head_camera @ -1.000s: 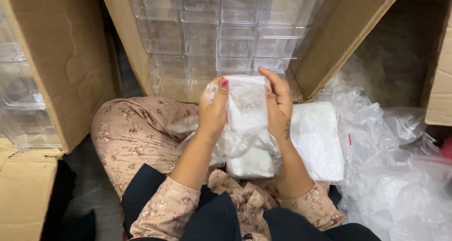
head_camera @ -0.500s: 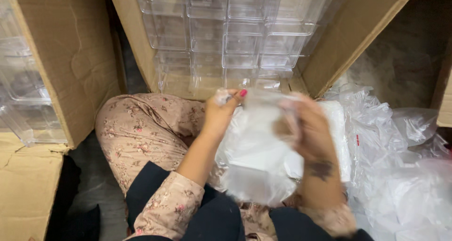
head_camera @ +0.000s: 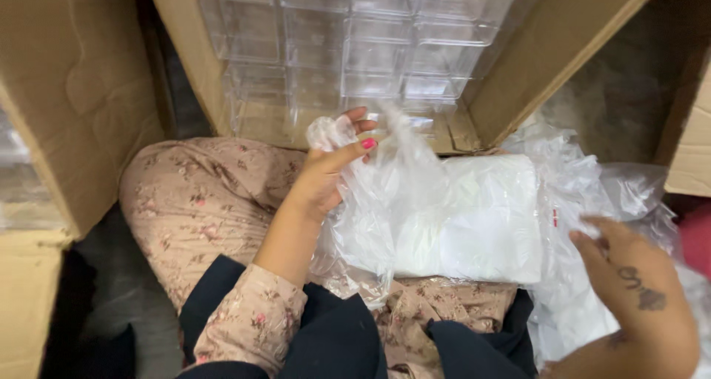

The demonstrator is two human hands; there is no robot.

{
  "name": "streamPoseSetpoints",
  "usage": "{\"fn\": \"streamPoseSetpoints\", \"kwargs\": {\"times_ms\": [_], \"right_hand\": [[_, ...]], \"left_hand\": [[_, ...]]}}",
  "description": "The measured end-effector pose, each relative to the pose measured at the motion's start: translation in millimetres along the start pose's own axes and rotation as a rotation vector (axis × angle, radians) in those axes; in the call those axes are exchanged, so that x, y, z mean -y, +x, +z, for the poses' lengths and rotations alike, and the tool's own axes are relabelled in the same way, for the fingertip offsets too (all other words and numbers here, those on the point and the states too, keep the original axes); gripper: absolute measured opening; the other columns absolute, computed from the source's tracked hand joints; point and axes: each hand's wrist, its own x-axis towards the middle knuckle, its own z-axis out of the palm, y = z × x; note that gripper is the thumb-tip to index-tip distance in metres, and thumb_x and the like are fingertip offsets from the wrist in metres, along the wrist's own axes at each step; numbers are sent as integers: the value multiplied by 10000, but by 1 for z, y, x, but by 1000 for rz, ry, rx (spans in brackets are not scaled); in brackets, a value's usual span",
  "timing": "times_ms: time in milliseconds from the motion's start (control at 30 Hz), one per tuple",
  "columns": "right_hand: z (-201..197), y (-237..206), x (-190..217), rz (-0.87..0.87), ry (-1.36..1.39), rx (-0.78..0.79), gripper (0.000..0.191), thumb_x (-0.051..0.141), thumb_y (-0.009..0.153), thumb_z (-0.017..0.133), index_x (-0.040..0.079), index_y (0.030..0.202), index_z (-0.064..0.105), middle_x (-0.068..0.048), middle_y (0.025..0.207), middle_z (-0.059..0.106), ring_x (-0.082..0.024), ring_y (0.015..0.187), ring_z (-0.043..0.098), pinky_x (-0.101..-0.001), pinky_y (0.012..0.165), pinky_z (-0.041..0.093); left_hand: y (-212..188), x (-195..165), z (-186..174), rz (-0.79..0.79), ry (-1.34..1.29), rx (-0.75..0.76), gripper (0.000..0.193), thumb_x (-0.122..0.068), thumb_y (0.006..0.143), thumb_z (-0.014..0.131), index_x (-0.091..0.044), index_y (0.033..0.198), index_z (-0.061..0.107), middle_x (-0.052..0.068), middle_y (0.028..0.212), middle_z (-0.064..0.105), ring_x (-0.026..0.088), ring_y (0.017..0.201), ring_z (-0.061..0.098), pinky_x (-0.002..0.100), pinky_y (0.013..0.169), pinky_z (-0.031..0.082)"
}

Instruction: The person sits on the floor among cardboard boxes and stacks of clear plastic boxes. They take clear plastic boxes one at a time, pull a plastic bag over each box, and place the bagged box onto a pile of wrapped boxes beside them.

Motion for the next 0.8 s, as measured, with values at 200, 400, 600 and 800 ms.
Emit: {"fn": "streamPoseSetpoints", "kwargs": {"times_ms": [200,400,600,800], "right_hand": [[45,27,165,-468,798,-46,742,240,922,757,108,1556,394,-123,1609,385,-298,1432,429,-415,1057,441],[136,70,237,-533,908,115,610,86,895,762,33,1459,536,-154,1174,635,-239,1041,572,-369,902,494],[124,57,213,-741,1307,767,637,-53,837,729,18,1430,508,-9,1190,628,-76,1036,628,-273,913,560],[117,62,211,-640,1368,695,471,-8,923,723,-17,1383,622,-87,1074,712,-129,921,681,-285,873,568]], "left_hand": [[-1,10,-11,-85,122,20,551,-24,858,734,-29,1387,580,62,1202,689,150,991,637,278,794,499],[-1,8,-23,73,474,-116,543,-81,892,753,11,1402,595,118,1273,650,168,1153,624,307,980,516],[-6,-4,-29,-13,511,108,777,-110,732,882,-68,1404,493,39,1350,601,143,1227,587,288,1002,508],[-6,6,-31,-136,644,-35,360,-83,898,844,111,1182,738,105,1066,760,183,987,702,306,891,562]]}}
